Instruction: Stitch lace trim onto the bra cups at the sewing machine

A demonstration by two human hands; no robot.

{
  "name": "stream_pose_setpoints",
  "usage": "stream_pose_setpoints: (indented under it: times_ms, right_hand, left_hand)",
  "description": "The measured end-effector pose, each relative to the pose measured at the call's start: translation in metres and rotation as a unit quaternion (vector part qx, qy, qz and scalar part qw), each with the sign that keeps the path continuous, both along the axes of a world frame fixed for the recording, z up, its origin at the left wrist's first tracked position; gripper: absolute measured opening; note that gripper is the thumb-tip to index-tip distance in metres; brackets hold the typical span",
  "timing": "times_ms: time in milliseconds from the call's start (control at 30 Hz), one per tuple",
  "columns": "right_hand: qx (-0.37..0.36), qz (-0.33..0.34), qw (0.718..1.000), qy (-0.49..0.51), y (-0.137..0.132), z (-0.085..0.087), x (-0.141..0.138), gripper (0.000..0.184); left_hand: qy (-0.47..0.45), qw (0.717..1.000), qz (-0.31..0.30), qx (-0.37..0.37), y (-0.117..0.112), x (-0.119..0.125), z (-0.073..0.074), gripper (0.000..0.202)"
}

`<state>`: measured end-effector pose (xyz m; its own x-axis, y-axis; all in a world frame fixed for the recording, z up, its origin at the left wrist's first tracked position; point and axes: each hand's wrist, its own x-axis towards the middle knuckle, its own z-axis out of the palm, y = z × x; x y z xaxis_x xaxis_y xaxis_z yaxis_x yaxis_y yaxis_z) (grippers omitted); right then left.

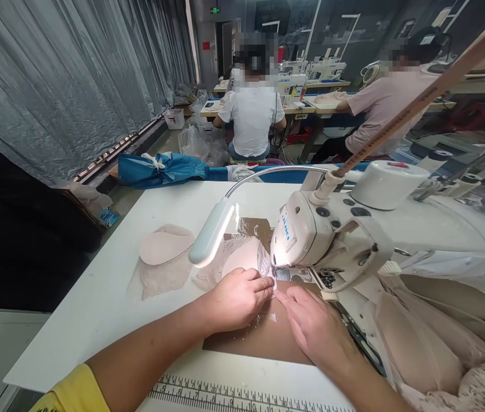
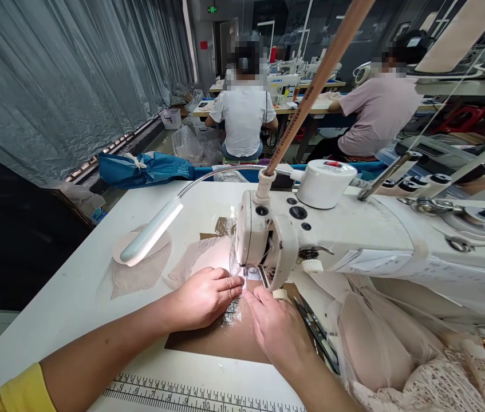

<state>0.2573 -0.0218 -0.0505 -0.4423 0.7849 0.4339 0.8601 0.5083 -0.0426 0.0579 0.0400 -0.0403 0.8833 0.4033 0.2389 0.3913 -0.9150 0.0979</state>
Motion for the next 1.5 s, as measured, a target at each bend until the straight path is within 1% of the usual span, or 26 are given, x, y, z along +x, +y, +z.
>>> stream_pose_setpoints:
  times_ms: [133, 367, 500, 633, 833, 1000, 1200, 1267, 1333, 1367, 1433, 1500]
  right_hand:
    - [0.0, -0.018, 1.0, -0.015, 0.002, -0.001, -0.001, 0.04]
    - [-0.003, -0.049, 0.998, -0.046, 0.006, -0.004, -0.004, 0.042]
    - [-0.003, -0.043, 0.999, -0.02, 0.006, -0.005, -0.003, 0.04]
    - [-0.01, -0.036, 0.999, -0.002, 0.006, -0.004, -0.002, 0.039]
    - [-0.023, -0.032, 0.999, 0.011, 0.006, -0.003, -0.002, 0.037]
    - [-0.032, -0.03, 0.999, 0.015, 0.005, -0.003, -0.002, 0.036]
    - [-0.027, -0.026, 0.999, 0.012, 0.006, -0.002, -0.002, 0.037]
    - [-0.032, -0.024, 0.999, 0.013, 0.006, -0.002, -0.002, 0.037]
    - [-0.035, -0.021, 0.999, 0.012, 0.007, -0.003, -0.001, 0.037]
    - [-0.036, -0.021, 0.999, 0.013, 0.006, -0.003, 0.0, 0.037]
    - [-0.038, -0.02, 0.999, 0.016, 0.006, -0.003, 0.001, 0.037]
    - [-0.043, -0.019, 0.999, 0.023, 0.006, -0.004, 0.001, 0.037]
  left_hand:
    - [-0.016, 1.0, 0.014, -0.017, 0.002, 0.001, 0.003, 0.034]
    - [-0.02, 0.999, 0.037, -0.022, 0.013, 0.002, 0.007, 0.034]
    - [-0.024, 0.998, 0.058, -0.028, 0.022, 0.001, 0.007, 0.035]
    - [-0.035, 0.996, 0.076, -0.031, 0.03, -0.001, 0.004, 0.033]
    - [-0.06, 0.992, 0.111, -0.022, 0.038, -0.005, 0.001, 0.033]
    - [-0.087, 0.988, 0.125, -0.019, 0.043, -0.008, -0.002, 0.033]
    - [-0.09, 0.979, 0.18, -0.035, 0.045, -0.011, -0.005, 0.035]
    - [-0.09, 0.977, 0.189, -0.045, 0.045, -0.013, -0.003, 0.038]
    - [-0.091, 0.974, 0.201, -0.059, 0.047, -0.019, 0.001, 0.046]
    - [-0.096, 0.969, 0.219, -0.063, 0.048, -0.024, 0.005, 0.051]
    - [-0.118, 0.947, 0.292, -0.059, 0.051, -0.041, 0.014, 0.056]
    - [-0.14, 0.902, 0.405, -0.049, 0.056, -0.066, 0.026, 0.054]
